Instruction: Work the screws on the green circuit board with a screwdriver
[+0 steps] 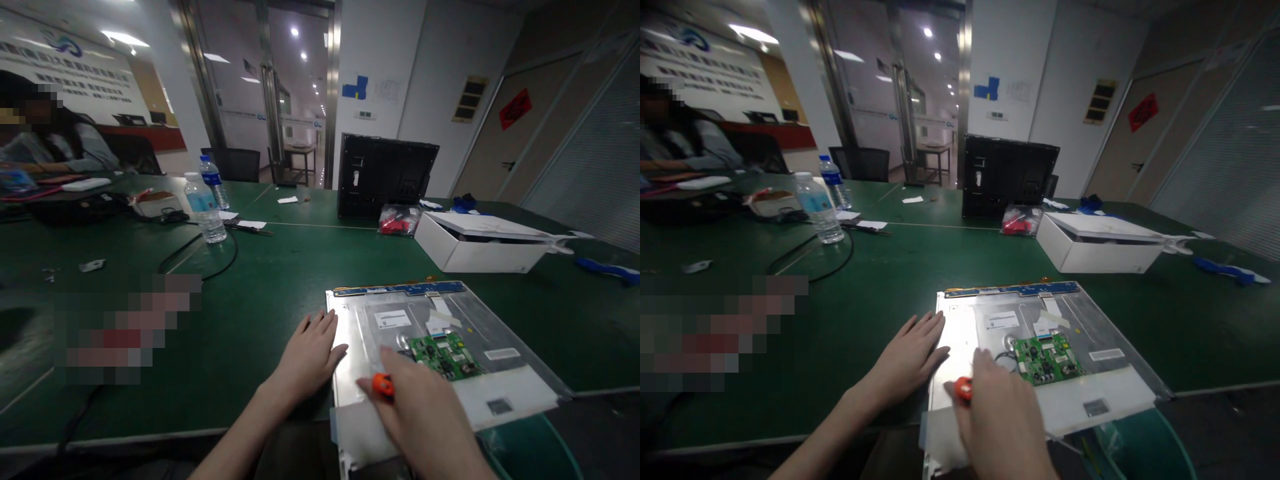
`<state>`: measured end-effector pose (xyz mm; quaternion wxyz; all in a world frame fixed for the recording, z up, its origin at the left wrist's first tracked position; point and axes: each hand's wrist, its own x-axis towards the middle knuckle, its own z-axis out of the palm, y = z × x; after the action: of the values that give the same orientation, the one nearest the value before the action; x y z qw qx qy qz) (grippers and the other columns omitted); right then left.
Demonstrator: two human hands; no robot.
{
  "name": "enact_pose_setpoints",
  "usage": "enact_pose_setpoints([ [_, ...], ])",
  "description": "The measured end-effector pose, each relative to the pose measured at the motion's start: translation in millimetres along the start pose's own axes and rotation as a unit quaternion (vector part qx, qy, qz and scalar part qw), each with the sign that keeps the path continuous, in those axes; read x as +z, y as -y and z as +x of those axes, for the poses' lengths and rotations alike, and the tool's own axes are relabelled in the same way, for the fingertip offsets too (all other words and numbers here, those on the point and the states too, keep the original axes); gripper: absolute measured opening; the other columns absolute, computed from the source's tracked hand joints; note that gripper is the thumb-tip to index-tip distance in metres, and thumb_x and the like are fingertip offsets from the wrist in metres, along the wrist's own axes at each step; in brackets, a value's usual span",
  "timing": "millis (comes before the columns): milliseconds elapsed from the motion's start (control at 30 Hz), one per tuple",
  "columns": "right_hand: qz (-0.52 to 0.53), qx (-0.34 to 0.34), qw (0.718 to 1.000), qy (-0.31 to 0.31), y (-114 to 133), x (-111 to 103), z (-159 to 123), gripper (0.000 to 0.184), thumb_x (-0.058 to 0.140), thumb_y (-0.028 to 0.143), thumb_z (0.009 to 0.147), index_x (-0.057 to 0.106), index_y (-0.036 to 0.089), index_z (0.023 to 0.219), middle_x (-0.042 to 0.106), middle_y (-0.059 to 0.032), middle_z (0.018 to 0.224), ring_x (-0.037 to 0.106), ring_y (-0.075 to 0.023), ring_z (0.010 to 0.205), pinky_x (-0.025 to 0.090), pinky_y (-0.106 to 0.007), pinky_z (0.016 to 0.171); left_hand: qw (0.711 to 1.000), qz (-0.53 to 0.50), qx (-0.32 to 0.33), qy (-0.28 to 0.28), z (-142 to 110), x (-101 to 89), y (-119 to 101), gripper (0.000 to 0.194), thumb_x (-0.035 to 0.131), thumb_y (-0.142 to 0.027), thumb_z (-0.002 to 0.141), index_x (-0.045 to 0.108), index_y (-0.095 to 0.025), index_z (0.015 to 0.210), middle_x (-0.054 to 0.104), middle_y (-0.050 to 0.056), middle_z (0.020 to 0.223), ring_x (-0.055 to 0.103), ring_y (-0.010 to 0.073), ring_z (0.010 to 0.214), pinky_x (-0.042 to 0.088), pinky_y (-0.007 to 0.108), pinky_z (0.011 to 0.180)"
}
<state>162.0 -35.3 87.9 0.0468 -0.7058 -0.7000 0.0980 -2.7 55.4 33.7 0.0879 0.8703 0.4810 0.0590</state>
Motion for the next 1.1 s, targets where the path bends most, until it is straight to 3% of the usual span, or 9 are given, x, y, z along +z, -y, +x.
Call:
enact_pose_setpoints([
  [100, -0.065, 0.104, 0.991, -0.045, -74.2, -9.3, 8.9, 0.035, 0.042, 0.043, 0.092, 0.065, 0.019, 0.101, 0.072, -0.0119, 0.080, 0.070, -0.0285, 0.073, 0.048, -0.034, 0.061, 0.998, 0.051, -0.026, 0.005, -11.7, -0.1, 10.3, 0.059, 0.036, -0.043, 0.095, 0.043, -0.006, 0.140, 0.042, 0.017, 0.146, 0.033, 0.0328, 0.138, 0.024, 0.054, 0.113],
  [200, -0.111, 0.210, 0.970, -0.052, -147.0, -6.6, 18.8, 0.047, 0.037, 0.048, 0.093, 0.065, 0.015, 0.111, 0.072, -0.0165, 0.086, 0.070, -0.0324, 0.078, 0.051, -0.039, 0.063, 0.994, 0.090, -0.061, -0.015, -21.3, -1.7, 26.0, 0.060, 0.032, -0.046, 0.095, 0.046, -0.006, 0.138, 0.045, 0.018, 0.144, 0.036, 0.0329, 0.137, 0.025, 0.054, 0.112],
  [267, -0.122, 0.216, 0.965, -0.084, -179.2, 2.8, 22.0, 0.053, 0.036, 0.049, 0.092, 0.062, 0.014, 0.122, 0.071, -0.0187, 0.102, 0.070, -0.0323, 0.089, 0.053, -0.040, 0.071, 0.989, 0.114, -0.097, -0.017, -26.0, -4.3, 36.7, 0.061, 0.032, -0.046, 0.095, 0.048, -0.004, 0.136, 0.044, 0.019, 0.144, 0.036, 0.0336, 0.137, 0.026, 0.054, 0.112],
  [333, -0.102, 0.192, 0.972, -0.093, -194.0, 15.7, 22.2, 0.052, 0.037, 0.050, 0.091, 0.064, 0.017, 0.121, 0.069, -0.0166, 0.111, 0.069, -0.0309, 0.094, 0.053, -0.039, 0.075, 0.982, 0.133, -0.134, -0.008, -28.6, -8.7, 46.1, 0.062, 0.030, -0.046, 0.095, 0.049, -0.002, 0.135, 0.043, 0.020, 0.144, 0.037, 0.0338, 0.136, 0.028, 0.053, 0.111],
  [500, -0.065, 0.162, 0.981, -0.088, -177.9, 39.2, 18.8, 0.052, 0.033, 0.052, 0.093, 0.067, 0.019, 0.115, 0.071, -0.0143, 0.110, 0.070, -0.0290, 0.091, 0.054, -0.036, 0.071, 0.972, 0.155, -0.175, 0.008, -26.0, -20.6, 59.6, 0.061, 0.031, -0.043, 0.095, 0.047, -0.001, 0.136, 0.043, 0.020, 0.144, 0.038, 0.0343, 0.136, 0.028, 0.053, 0.110],
  [567, -0.063, 0.158, 0.982, -0.080, -163.7, 41.0, 17.5, 0.051, 0.031, 0.049, 0.094, 0.066, 0.018, 0.115, 0.070, -0.0152, 0.111, 0.070, -0.0289, 0.089, 0.053, -0.037, 0.071, 0.965, 0.165, -0.202, 0.013, -23.4, -23.3, 62.3, 0.062, 0.031, -0.043, 0.094, 0.047, 0.001, 0.136, 0.043, 0.021, 0.144, 0.038, 0.0348, 0.135, 0.029, 0.053, 0.109],
  [733, -0.060, 0.168, 0.982, -0.059, -133.2, 39.5, 12.6, 0.046, 0.029, 0.045, 0.096, 0.064, 0.019, 0.110, 0.073, -0.0144, 0.090, 0.071, -0.0280, 0.077, 0.051, -0.035, 0.062, 0.950, 0.179, -0.253, 0.029, -21.2, -26.0, 69.0, 0.066, 0.028, -0.044, 0.094, 0.042, 0.002, 0.139, 0.039, 0.021, 0.147, 0.037, 0.0334, 0.136, 0.030, 0.050, 0.110],
  [900, -0.059, 0.160, 0.983, -0.061, -120.0, 41.5, 9.6, 0.043, 0.028, 0.042, 0.096, 0.064, 0.019, 0.101, 0.072, -0.0138, 0.087, 0.070, -0.0276, 0.074, 0.049, -0.035, 0.058, 0.950, 0.185, -0.250, 0.033, -24.6, -28.0, 79.3, 0.066, 0.029, -0.043, 0.092, 0.042, 0.001, 0.139, 0.038, 0.020, 0.148, 0.038, 0.0331, 0.136, 0.031, 0.050, 0.108],
  [1100, -0.057, 0.153, 0.984, -0.070, -116.4, 47.0, 10.3, 0.042, 0.029, 0.044, 0.096, 0.063, 0.019, 0.103, 0.072, -0.0139, 0.089, 0.071, -0.0266, 0.076, 0.050, -0.034, 0.061, 0.952, 0.195, -0.235, 0.021, -27.3, -27.5, 90.2, 0.065, 0.034, -0.043, 0.089, 0.049, 0.002, 0.134, 0.044, 0.022, 0.143, 0.040, 0.0365, 0.133, 0.033, 0.052, 0.105],
])
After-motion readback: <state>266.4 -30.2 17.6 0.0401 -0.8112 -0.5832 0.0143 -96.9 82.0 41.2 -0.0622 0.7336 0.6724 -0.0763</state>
